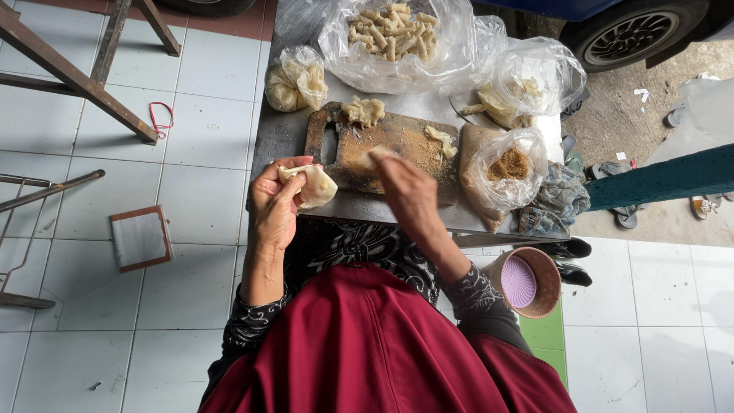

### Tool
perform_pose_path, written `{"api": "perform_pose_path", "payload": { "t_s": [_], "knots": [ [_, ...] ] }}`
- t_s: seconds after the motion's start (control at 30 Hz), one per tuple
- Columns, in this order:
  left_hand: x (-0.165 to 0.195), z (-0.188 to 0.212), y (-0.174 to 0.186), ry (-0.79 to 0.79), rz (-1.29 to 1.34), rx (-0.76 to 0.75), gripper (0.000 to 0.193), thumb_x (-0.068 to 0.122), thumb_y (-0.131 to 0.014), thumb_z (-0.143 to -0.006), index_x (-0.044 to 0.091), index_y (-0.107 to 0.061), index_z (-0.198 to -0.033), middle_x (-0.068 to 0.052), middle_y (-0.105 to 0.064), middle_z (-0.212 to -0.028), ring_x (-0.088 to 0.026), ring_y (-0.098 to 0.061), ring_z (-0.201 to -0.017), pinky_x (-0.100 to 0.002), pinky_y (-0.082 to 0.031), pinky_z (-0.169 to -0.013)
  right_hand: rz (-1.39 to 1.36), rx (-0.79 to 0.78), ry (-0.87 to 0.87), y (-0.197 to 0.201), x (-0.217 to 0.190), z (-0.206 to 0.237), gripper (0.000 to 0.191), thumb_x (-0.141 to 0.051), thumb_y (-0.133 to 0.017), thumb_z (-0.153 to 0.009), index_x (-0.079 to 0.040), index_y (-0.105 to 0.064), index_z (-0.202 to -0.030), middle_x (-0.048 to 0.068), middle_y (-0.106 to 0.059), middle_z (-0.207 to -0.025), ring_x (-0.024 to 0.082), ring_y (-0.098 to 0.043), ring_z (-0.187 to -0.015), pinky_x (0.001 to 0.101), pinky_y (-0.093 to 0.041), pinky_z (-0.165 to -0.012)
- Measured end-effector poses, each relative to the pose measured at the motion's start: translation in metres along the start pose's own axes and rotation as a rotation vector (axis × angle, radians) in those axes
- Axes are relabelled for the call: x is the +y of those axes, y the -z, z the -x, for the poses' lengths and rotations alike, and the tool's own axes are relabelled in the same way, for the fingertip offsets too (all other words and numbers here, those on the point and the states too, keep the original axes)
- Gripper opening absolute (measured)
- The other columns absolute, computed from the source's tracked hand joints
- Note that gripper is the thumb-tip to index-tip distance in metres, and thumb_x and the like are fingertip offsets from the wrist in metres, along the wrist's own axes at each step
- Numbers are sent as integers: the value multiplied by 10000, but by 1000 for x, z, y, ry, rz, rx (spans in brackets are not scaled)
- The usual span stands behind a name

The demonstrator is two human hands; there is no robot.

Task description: The person sits at a small table and wraps food rolls by hand. They take thin square pastry wrappers from a stack, place a portion of brown filling from a plastic bag onto each wrapper, fold the wrapper over the filling and roll it closed, then place the finished roll into a plastic bag with other completed rolls.

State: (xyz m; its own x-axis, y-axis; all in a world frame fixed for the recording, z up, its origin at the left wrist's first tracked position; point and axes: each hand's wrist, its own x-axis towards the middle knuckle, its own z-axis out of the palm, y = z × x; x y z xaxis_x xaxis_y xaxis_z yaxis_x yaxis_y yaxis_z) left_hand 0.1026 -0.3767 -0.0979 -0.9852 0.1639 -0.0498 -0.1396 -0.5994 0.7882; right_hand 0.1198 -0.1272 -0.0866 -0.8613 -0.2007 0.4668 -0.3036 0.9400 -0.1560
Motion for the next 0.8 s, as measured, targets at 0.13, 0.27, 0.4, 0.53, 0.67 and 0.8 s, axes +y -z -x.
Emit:
{"api": "perform_pose_path", "payload": {
  "t_s": [0.13, 0.27, 0.4, 0.53, 0.67, 0.8],
  "knots": [
    [-6, 0, 1, 0, -16, -8, 212, -14, -598, -995, -30, -669, -1195, -171, -732, -1135, -207, -723, -1041, -366, -607, -943, -127, -28, 90, 2, -16, 2, 388, -178, -684, -957, -131, -614, -1336, 98, -760, -1131, 261, -749, -1021, 380, -610, -821],
    [-10, 0, -3, 34, 22, -24, 234, -9, -588, -998, -16, -647, -1224, -172, -728, -1137, -214, -725, -1029, -374, -603, -949, -566, -38, -234, 12, -6, 3, 394, -134, -674, -979, -117, -607, -1366, 94, -772, -1229, 213, -751, -1103, 336, -627, -891],
    [-20, 0, -24, -5, 79, -100, 245, -13, -584, -1006, -27, -641, -1244, -167, -722, -1150, -209, -717, -1077, -386, -605, -984, -1259, 84, -479, 20, -5, 7, 422, -107, -708, -993, -29, -576, -1387, 158, -755, -1238, 245, -748, -1140, 368, -631, -995],
    [-29, 6, -42, 20, 93, -178, 261, -4, -576, -1034, -27, -634, -1288, -154, -722, -1169, -185, -697, -1077, -349, -581, -977, -1599, -135, -586, 17, -20, 20, 561, -56, -747, -920, -11, -516, -1430, 111, -722, -1115, 177, -720, -997, 312, -622, -872],
    [-28, 7, -44, 64, 104, -138, 254, 6, -569, -1036, -21, -645, -1277, -142, -721, -1183, -177, -701, -1077, -323, -578, -971, -1712, -90, -669, 5, -14, 25, 577, 25, -788, -878, 19, -541, -1400, 83, -705, -957, 146, -688, -824, 279, -566, -739],
    [-19, 7, -37, -30, -133, -76, 228, 16, -573, -1039, -16, -662, -1247, -138, -727, -1171, -187, -711, -1070, -319, -593, -942, -1841, -101, -679, 2, 6, 29, 525, 15, -781, -905, 4, -564, -1383, 102, -711, -943, 143, -686, -804, 269, -561, -704]
  ]
}}
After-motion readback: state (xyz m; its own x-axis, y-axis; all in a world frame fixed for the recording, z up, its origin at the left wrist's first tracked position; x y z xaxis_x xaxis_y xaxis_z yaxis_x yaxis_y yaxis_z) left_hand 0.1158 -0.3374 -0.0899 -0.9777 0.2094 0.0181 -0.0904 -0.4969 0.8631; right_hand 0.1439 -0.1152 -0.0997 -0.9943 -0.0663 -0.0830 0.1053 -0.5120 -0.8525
